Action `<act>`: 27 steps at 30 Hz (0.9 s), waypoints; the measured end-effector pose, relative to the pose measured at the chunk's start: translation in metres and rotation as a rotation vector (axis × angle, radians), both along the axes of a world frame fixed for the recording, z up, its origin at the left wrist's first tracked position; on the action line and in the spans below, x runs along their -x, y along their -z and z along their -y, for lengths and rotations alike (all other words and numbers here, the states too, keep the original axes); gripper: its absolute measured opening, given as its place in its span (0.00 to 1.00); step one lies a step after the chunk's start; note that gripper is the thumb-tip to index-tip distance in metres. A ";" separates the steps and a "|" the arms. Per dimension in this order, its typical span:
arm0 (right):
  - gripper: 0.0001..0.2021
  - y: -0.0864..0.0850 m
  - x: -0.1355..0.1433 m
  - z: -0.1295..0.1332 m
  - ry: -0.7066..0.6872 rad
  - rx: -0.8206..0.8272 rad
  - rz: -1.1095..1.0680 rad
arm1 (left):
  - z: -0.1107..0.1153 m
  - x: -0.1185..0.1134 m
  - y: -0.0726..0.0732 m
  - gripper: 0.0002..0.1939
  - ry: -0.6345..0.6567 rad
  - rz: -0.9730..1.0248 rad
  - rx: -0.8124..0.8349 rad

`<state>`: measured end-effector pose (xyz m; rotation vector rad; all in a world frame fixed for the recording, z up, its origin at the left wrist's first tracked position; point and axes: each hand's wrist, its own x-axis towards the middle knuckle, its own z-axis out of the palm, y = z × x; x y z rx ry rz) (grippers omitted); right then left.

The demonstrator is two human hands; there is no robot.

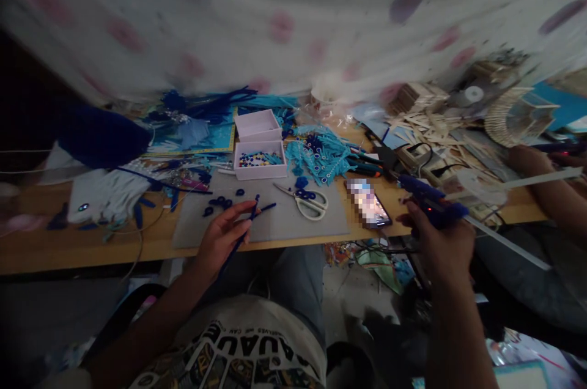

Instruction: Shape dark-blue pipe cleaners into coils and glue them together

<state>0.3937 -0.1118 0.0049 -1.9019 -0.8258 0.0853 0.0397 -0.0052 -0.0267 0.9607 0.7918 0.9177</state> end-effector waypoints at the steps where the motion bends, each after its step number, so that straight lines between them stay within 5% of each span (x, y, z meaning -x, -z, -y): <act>1: 0.16 -0.012 0.019 0.008 -0.046 -0.039 -0.135 | -0.001 0.000 0.001 0.20 0.011 -0.001 -0.010; 5: 0.16 -0.040 0.092 0.024 -0.374 0.038 -0.329 | -0.001 0.000 0.001 0.24 0.043 0.003 -0.039; 10: 0.18 -0.032 0.143 0.013 -0.546 0.147 -0.280 | 0.001 0.001 -0.007 0.28 0.074 0.004 -0.065; 16: 0.17 -0.024 0.158 -0.004 -0.650 0.130 -0.131 | 0.005 0.006 -0.013 0.31 0.119 -0.006 -0.063; 27: 0.16 -0.021 0.159 -0.009 -0.632 0.122 -0.043 | 0.006 0.009 -0.014 0.33 0.119 0.014 -0.093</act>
